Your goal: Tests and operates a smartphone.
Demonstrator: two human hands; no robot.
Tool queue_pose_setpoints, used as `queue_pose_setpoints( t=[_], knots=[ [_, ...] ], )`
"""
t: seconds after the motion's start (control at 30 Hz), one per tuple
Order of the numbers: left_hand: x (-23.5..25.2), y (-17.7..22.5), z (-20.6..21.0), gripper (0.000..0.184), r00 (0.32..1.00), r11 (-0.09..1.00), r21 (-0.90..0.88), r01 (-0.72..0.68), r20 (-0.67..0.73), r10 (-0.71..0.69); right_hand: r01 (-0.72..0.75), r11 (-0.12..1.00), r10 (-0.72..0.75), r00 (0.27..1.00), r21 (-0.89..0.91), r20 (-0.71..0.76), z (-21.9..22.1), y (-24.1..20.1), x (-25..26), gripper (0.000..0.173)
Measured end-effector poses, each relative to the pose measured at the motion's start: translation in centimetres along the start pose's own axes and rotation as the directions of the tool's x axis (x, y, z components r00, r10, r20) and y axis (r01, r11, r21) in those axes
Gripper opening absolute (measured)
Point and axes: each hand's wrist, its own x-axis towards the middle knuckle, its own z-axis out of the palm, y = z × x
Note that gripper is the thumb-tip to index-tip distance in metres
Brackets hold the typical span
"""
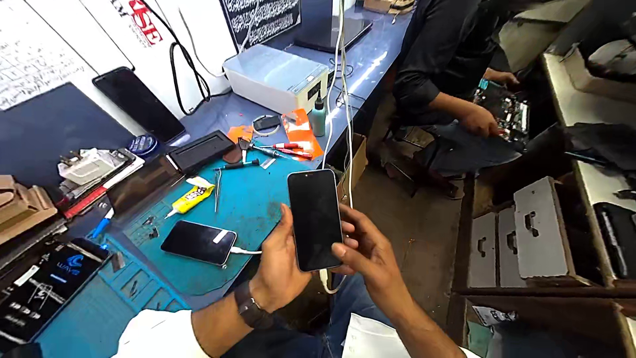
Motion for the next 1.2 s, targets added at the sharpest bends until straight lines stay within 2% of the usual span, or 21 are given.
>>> queue_pose_setpoints(
  t=[0.07, 0.2, 0.37, 0.53, 0.67, 0.97, 1.2],
  knots=[
    [-0.7, -0.7, -0.3, 0.067, 0.996, 0.999, 0.002, -0.037, -0.081, 0.037, -0.097, 0.994, 0.099, 0.994, -0.045, 0.051, 1.0, 0.6, -0.2, 0.063],
    [-1.6, -1.0, -1.6, 0.065, 0.989, 0.998, 0.008, -0.069, -0.13, 0.069, -0.108, 0.975, 0.117, 0.992, -0.192, 0.039, 1.9, 1.8, -0.4, 0.07],
    [-1.5, -0.9, -2.5, 0.064, 0.992, 0.997, -0.032, -0.069, -0.112, 0.065, -0.071, 0.979, 0.075, 0.997, -0.189, 0.016, 2.0, 1.9, -0.4, 0.073],
    [-1.7, -0.9, -3.1, 0.064, 0.991, 0.995, -0.075, -0.073, -0.121, 0.063, 0.067, 0.982, -0.063, 0.998, -0.175, 0.027, 2.0, 2.4, -0.4, 0.074],
    [-1.8, -0.9, -3.3, 0.065, 0.991, 0.993, -0.095, -0.074, -0.115, 0.063, 0.095, 0.98, -0.089, 0.995, -0.176, 0.042, 2.0, 2.7, -0.3, 0.073],
    [-1.8, -0.9, -3.2, 0.064, 0.987, 0.993, -0.091, -0.072, -0.147, 0.058, 0.14, 0.944, -0.126, 0.99, -0.298, 0.068, 2.0, 2.6, -0.1, 0.07],
    [-1.9, -1.2, -3.1, 0.063, 0.989, 0.991, -0.117, -0.07, -0.136, 0.054, 0.145, 0.942, -0.137, 0.989, -0.301, 0.049, 2.1, 2.6, -0.3, 0.068]
  ],
)
